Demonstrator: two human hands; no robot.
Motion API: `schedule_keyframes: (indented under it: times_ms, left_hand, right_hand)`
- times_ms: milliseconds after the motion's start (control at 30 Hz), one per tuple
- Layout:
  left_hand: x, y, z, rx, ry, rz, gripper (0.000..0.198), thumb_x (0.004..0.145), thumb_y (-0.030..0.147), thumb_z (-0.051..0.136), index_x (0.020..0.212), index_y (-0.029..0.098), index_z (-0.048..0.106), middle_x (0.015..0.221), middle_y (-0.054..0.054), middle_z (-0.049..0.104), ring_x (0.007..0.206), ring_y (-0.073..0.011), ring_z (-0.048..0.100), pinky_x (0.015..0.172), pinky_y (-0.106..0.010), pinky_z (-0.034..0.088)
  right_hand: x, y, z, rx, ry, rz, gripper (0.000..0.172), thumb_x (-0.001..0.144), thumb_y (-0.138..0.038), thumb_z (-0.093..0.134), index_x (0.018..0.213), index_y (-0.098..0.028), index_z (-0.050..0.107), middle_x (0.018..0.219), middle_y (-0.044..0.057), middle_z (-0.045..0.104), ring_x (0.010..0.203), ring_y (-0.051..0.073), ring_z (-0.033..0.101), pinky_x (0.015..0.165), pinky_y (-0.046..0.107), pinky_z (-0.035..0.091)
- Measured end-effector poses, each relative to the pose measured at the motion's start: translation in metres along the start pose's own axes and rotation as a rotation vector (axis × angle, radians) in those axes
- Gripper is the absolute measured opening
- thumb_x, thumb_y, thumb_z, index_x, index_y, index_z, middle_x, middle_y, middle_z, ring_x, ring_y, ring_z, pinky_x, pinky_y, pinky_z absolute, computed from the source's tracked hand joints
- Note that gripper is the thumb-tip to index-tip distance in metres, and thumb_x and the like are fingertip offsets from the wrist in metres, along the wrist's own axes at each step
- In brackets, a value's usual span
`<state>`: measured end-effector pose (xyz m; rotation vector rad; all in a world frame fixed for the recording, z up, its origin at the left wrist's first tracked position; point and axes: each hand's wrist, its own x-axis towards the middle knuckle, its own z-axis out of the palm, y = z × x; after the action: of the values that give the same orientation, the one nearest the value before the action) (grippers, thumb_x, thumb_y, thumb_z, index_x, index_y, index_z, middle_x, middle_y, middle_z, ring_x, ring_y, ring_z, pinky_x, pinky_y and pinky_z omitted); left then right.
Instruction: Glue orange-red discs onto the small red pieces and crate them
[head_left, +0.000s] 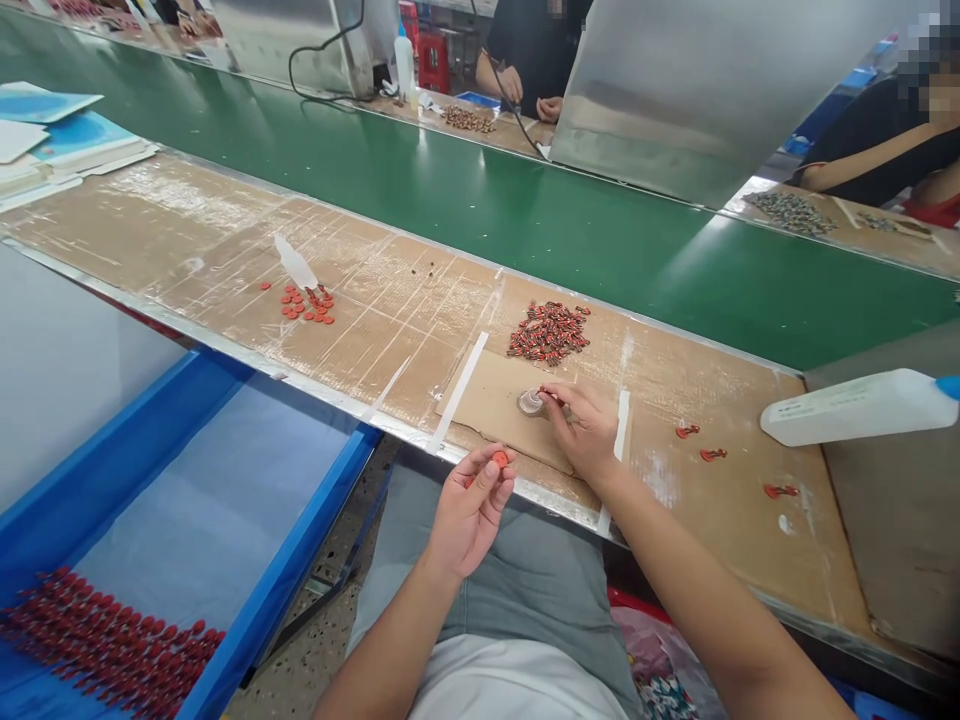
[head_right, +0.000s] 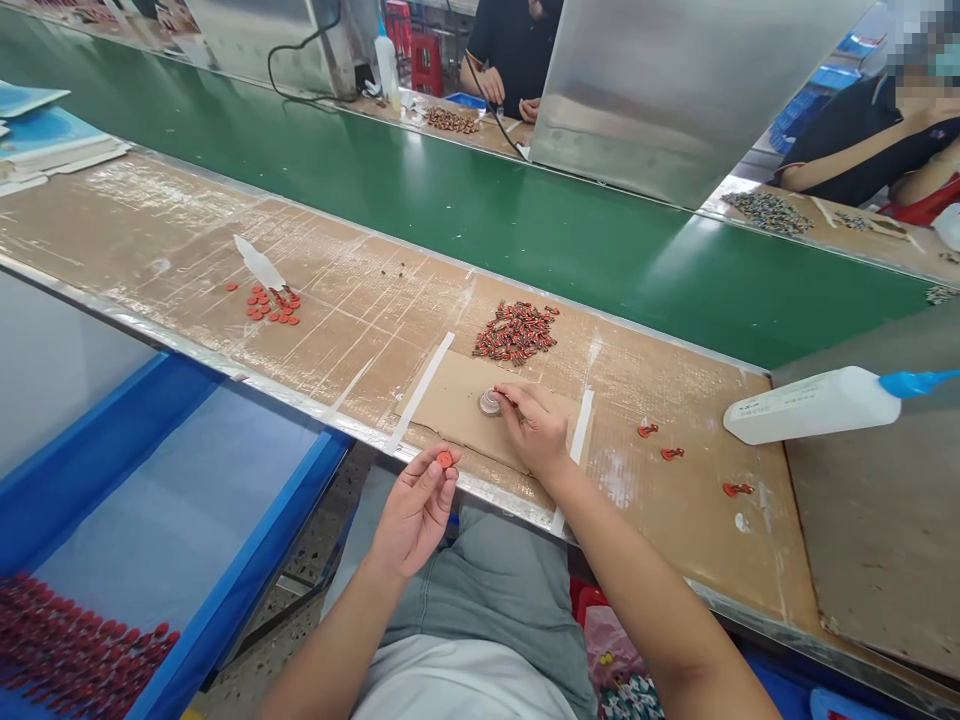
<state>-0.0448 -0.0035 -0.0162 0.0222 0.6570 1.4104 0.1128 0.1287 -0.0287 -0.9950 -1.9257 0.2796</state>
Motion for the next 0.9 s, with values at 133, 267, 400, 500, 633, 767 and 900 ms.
schedule_keyframes:
  times_ms: [133, 267, 400, 500, 633, 767, 900]
  left_hand:
    - [-0.0007, -0.0002, 0.0001, 0.007, 0.002, 0.001, 0.022, 0.077, 0.016, 0.073, 0.099, 0.016, 0.07, 0.099, -0.005, 0.072, 0.078, -0.0069, 0.068, 0.075, -0.014, 0.056]
    - [-0.0012, 0.0002, 0.0012, 0.023, -0.013, 0.001, 0.02, 0.078, 0.016, 0.071, 0.099, 0.016, 0.07, 0.1, -0.005, 0.072, 0.078, -0.0063, 0.068, 0.075, -0.013, 0.056]
    - [-0.0015, 0.0005, 0.0012, 0.023, -0.021, -0.002, 0.019, 0.079, 0.016, 0.071, 0.099, 0.016, 0.069, 0.1, -0.005, 0.072, 0.079, -0.0063, 0.068, 0.075, -0.014, 0.056]
    - [-0.0015, 0.0002, 0.0005, 0.02, -0.014, -0.001, 0.02, 0.079, 0.016, 0.071, 0.099, 0.016, 0.069, 0.1, -0.005, 0.072, 0.079, -0.0063, 0.068, 0.075, -0.014, 0.056]
    - [-0.0015, 0.0, 0.0004, 0.019, -0.005, -0.001, 0.021, 0.078, 0.016, 0.072, 0.099, 0.016, 0.069, 0.099, -0.005, 0.072, 0.079, -0.0067, 0.068, 0.075, -0.014, 0.056]
    - [-0.0017, 0.0005, 0.0014, 0.017, -0.002, 0.002, 0.021, 0.078, 0.016, 0.072, 0.099, 0.015, 0.069, 0.099, -0.005, 0.072, 0.079, -0.0068, 0.068, 0.076, -0.014, 0.056]
    - [-0.0018, 0.0011, 0.0037, 0.005, 0.014, 0.015, 0.022, 0.077, 0.017, 0.073, 0.099, 0.016, 0.069, 0.098, -0.005, 0.072, 0.079, -0.0074, 0.068, 0.074, -0.015, 0.056]
  right_hand:
    - [-0.0024, 0.0021, 0.0031, -0.058, -0.015, -0.016, 0.02, 0.088, -0.026, 0.059, 0.105, -0.026, 0.068, 0.1, 0.006, 0.073, 0.09, 0.021, 0.068, 0.082, 0.037, 0.057]
    - [-0.0022, 0.0029, 0.0048, -0.07, 0.004, -0.05, 0.02, 0.088, -0.024, 0.059, 0.106, -0.026, 0.067, 0.099, 0.006, 0.073, 0.089, 0.021, 0.068, 0.081, 0.036, 0.057]
    - [-0.0015, 0.0033, 0.0057, -0.06, 0.019, -0.097, 0.023, 0.087, -0.021, 0.06, 0.108, -0.025, 0.066, 0.1, 0.006, 0.072, 0.09, 0.02, 0.068, 0.082, 0.035, 0.056]
    - [-0.0018, 0.0036, 0.0062, -0.065, 0.007, -0.107, 0.023, 0.086, -0.02, 0.061, 0.108, -0.025, 0.066, 0.099, 0.006, 0.072, 0.088, 0.019, 0.067, 0.081, 0.034, 0.056]
    - [-0.0025, 0.004, 0.0069, -0.067, -0.017, -0.086, 0.022, 0.087, -0.022, 0.06, 0.107, -0.025, 0.067, 0.099, 0.007, 0.072, 0.088, 0.02, 0.067, 0.08, 0.036, 0.056]
    - [-0.0033, 0.0032, 0.0073, -0.047, -0.012, -0.078, 0.02, 0.086, -0.024, 0.061, 0.105, -0.025, 0.068, 0.097, 0.007, 0.072, 0.084, 0.019, 0.067, 0.079, 0.036, 0.056]
    - [-0.0041, 0.0, 0.006, -0.016, 0.021, 0.022, 0.018, 0.085, -0.029, 0.063, 0.101, -0.025, 0.069, 0.093, 0.006, 0.073, 0.074, 0.018, 0.066, 0.074, 0.035, 0.056]
